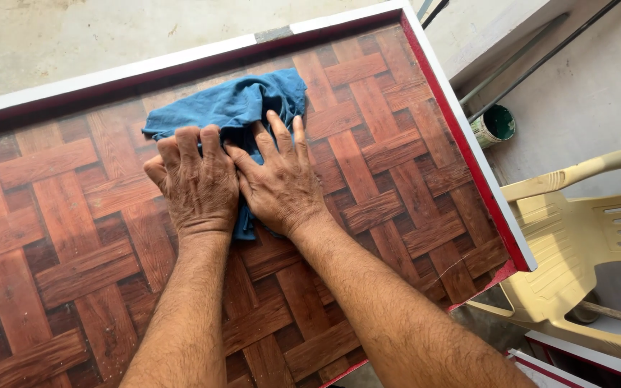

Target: Cleaning a countertop by peeling off a laminate sheet and wiping the surface with a cloth.

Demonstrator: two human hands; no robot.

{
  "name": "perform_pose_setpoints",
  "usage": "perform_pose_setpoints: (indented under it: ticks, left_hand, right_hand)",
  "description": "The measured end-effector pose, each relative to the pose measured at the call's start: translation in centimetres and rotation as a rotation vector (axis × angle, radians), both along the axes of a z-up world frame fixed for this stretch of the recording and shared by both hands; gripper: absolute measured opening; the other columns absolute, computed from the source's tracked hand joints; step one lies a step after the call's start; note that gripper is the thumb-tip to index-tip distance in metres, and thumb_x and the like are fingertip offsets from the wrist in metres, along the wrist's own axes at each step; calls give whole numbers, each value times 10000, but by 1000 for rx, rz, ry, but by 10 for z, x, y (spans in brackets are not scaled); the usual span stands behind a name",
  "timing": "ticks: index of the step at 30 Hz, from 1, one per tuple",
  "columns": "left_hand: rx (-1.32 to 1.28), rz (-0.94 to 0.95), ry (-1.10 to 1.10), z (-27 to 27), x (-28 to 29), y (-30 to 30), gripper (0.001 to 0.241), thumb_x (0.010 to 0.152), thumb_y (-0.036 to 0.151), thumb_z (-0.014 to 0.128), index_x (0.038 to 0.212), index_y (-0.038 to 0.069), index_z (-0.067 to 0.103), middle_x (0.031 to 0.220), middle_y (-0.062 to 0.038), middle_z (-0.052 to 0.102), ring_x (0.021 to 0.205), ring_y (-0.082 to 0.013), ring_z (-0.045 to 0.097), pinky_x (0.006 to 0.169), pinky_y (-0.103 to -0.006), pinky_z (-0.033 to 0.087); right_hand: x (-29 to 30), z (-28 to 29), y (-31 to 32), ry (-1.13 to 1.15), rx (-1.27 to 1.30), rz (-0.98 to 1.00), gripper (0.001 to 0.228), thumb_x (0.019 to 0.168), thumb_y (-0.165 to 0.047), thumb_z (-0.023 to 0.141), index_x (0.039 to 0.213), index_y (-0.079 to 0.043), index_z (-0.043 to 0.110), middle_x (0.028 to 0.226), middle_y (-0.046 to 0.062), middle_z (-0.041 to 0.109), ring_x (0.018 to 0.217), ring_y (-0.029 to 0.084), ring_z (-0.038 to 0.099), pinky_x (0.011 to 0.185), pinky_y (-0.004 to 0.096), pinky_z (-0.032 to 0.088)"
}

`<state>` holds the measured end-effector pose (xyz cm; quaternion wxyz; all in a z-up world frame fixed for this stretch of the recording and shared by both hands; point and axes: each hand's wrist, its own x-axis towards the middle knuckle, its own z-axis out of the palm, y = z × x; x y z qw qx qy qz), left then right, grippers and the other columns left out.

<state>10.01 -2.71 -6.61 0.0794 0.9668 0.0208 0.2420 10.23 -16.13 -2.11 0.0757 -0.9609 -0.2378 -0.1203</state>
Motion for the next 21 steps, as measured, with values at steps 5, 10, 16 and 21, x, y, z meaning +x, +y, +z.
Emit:
perform_pose_setpoints:
  ticks: [5,10,16,21]
  left_hand:
    - [28,30,43,0,4,1,130,1085,294,633,1163,222,557,1095,-13,456,1089,-210,459,910,-471,366]
    - [-44,38,114,3,3,-2,173,1067,325,645,1117,187,553,1048,-26,480,1040,-239,489,870,-485,377]
    - [-236,40,95,14,9,-3,373,997,375,658,1279,155,551,1140,-84,516,1115,-291,503,932,-517,389]
    - [-210,12,34,18,21,-5,528,946,450,635,1375,162,525,1336,-116,496,1309,-297,436,1069,-550,337]
  right_hand:
    - [2,-10,-3,20,97,46,440,1025,-316,585,1449,-200,585,1463,253,507,1456,416,406,1264,613,252]
    - [1,-7,-7,72,154,60,408,1035,-284,610,1438,-222,597,1452,228,517,1468,424,419,1269,621,262]
    - [22,-3,-22,69,204,132,373,976,-232,644,1348,-213,649,1521,216,510,1454,396,449,1233,642,258]
    - [67,-10,-60,40,51,-87,340,963,-207,636,1301,-183,660,1396,192,578,1426,379,460,1238,616,276]
